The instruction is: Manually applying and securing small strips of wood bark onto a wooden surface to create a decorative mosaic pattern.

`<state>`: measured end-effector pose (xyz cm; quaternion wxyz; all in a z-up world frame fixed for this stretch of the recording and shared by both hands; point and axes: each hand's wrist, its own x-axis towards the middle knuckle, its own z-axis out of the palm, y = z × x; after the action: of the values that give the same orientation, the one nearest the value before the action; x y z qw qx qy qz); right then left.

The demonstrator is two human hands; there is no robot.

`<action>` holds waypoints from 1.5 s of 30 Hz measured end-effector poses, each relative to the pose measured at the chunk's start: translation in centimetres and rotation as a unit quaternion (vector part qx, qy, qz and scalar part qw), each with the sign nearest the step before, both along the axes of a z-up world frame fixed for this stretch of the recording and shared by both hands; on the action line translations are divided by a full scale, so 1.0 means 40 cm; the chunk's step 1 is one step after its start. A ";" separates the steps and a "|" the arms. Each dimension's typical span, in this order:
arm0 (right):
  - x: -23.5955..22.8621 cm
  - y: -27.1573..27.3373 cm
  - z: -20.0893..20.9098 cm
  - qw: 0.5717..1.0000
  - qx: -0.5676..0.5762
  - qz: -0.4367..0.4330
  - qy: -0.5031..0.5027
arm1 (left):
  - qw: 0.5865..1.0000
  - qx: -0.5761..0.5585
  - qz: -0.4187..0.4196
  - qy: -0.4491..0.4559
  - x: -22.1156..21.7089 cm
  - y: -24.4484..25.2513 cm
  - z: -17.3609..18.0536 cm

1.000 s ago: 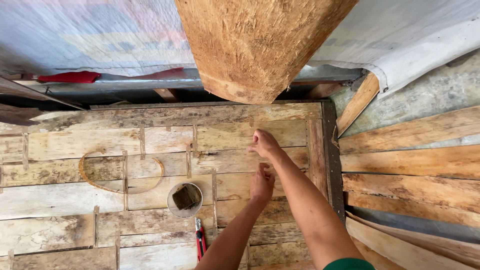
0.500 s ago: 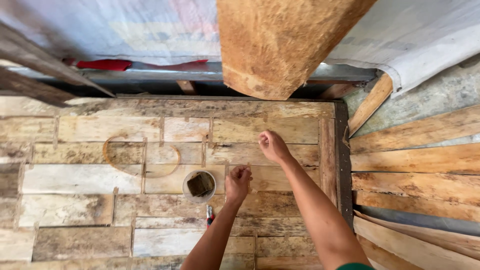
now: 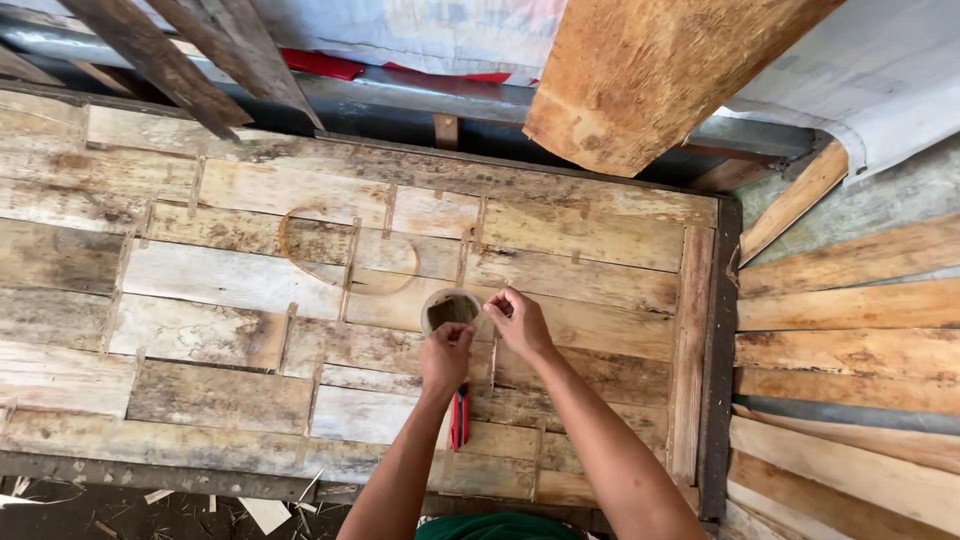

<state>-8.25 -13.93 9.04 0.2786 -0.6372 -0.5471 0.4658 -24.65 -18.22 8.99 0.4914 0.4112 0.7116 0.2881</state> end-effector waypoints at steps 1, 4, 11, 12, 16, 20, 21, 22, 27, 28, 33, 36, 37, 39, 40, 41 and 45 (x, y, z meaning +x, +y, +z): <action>-0.023 -0.008 -0.009 1.000 0.000 0.000 0.000 | 1.000 0.000 0.000 0.000 -0.015 -0.001 -0.015; -0.091 -0.029 -0.027 0.992 0.112 -0.011 -0.057 | 0.986 0.059 -0.038 0.154 -0.054 0.010 -0.028; -0.191 -0.027 -0.069 0.969 0.011 -0.085 -0.231 | 0.958 -0.039 -0.139 0.247 -0.076 0.073 0.016; -0.198 -0.023 -0.082 0.969 -0.010 -0.106 -0.223 | 0.955 -0.042 -0.158 0.248 -0.077 0.080 -0.009; -0.201 -0.003 -0.120 0.967 -0.062 -0.129 -0.209 | 0.954 -0.030 -0.164 0.249 -0.091 0.075 -0.034; -0.217 0.008 -0.063 0.962 -0.152 -0.167 -0.154 | 0.960 -0.024 -0.168 0.221 -0.114 0.054 0.027; -0.223 0.005 -0.044 0.957 -0.189 -0.179 -0.127 | 0.960 -0.035 -0.174 0.216 -0.120 0.044 0.049; -0.219 0.008 -0.052 0.956 -0.189 -0.183 -0.126 | 0.960 -0.033 -0.178 0.216 -0.128 0.034 0.061; -0.187 -0.003 -0.051 0.969 -0.157 -0.150 -0.121 | 0.999 0.019 -0.031 -0.027 -0.132 -0.042 0.048; -0.165 -0.012 -0.056 0.968 -0.158 -0.154 -0.120 | 0.999 0.019 -0.035 -0.027 -0.114 -0.058 0.008; 0.039 -0.086 -0.147 0.985 -0.055 -0.163 -0.022 | 0.945 0.018 0.080 -0.315 0.048 -0.105 -0.125; 0.204 -0.139 -0.151 0.982 -0.030 -0.182 -0.028 | 0.930 0.008 0.084 -0.358 0.182 -0.110 -0.216; 0.247 -0.144 -0.150 0.982 -0.031 -0.183 -0.028 | 0.930 0.007 0.083 -0.358 0.222 -0.108 -0.244; 0.337 -0.152 -0.149 0.977 -0.019 -0.193 -0.092 | 0.922 0.020 0.091 -0.376 0.305 -0.105 -0.302; 0.367 -0.138 -0.141 0.977 -0.020 -0.194 -0.092 | 0.922 0.019 0.091 -0.375 0.334 -0.097 -0.291; 0.399 -0.124 -0.133 0.974 -0.007 -0.191 -0.117 | 0.926 -0.025 0.098 -0.364 0.365 -0.087 -0.279; 0.489 -0.052 -0.146 0.977 0.041 -0.159 -0.138 | 0.947 -0.130 0.101 -0.274 0.463 -0.026 -0.175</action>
<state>11.32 -15.99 3.21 0.2965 -0.7621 -0.4906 0.3010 -6.13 -19.25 1.99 0.6852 0.1748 0.6184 0.3427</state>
